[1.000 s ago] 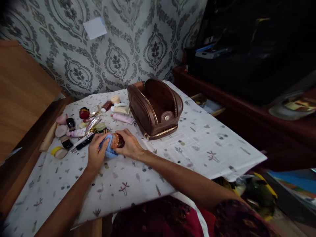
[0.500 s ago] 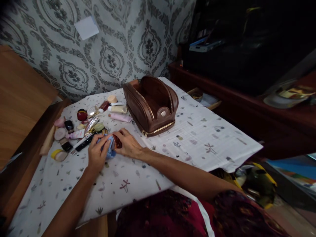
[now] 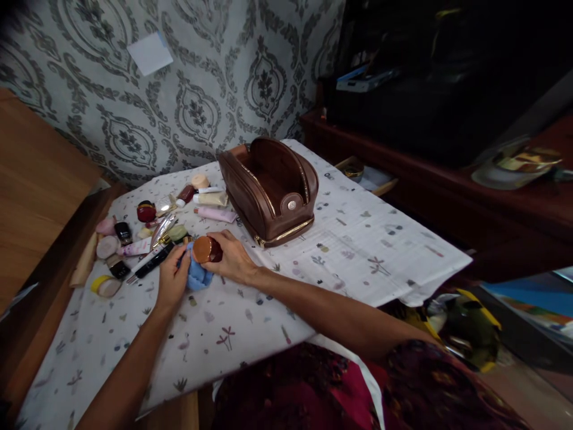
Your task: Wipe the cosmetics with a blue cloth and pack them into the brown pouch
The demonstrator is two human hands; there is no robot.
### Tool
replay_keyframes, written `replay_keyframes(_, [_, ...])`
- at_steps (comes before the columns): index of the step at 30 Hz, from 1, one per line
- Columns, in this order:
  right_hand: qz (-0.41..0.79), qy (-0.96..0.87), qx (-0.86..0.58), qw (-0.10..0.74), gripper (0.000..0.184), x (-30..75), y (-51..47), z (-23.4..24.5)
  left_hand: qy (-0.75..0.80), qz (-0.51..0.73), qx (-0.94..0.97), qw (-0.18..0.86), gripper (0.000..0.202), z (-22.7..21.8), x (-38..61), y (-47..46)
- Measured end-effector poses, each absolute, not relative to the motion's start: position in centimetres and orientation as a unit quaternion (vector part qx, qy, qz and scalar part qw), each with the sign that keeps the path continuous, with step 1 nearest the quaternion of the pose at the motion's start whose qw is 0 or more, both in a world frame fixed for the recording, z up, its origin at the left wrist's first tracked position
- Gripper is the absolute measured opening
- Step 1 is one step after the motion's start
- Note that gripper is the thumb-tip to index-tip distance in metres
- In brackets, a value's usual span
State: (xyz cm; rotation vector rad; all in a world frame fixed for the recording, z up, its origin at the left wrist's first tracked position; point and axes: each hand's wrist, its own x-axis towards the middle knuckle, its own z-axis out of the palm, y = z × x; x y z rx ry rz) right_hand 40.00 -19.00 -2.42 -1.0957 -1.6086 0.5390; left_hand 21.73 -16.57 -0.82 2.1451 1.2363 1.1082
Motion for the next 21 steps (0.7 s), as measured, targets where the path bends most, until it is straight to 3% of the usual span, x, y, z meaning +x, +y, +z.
replay_keyframes(7, [0.241,-0.666,-0.492,0.507,0.054,40.1,-19.0,-2.4,0.444,0.404,0.773,0.205,0.033,-0.9,21.9,-16.9])
replay_keyframes(11, [0.273,-0.656,-0.466,0.527,0.062,40.2,-19.1,-2.3,0.445,0.406,0.766,0.223,0.035,-0.8,22.0,-17.1])
replay_keyframes(21, [0.569,-0.467,-0.319,0.597,0.056,40.1,-19.5,-0.2,0.481,0.439,0.678,0.341,0.051,-1.9,21.7,-16.7])
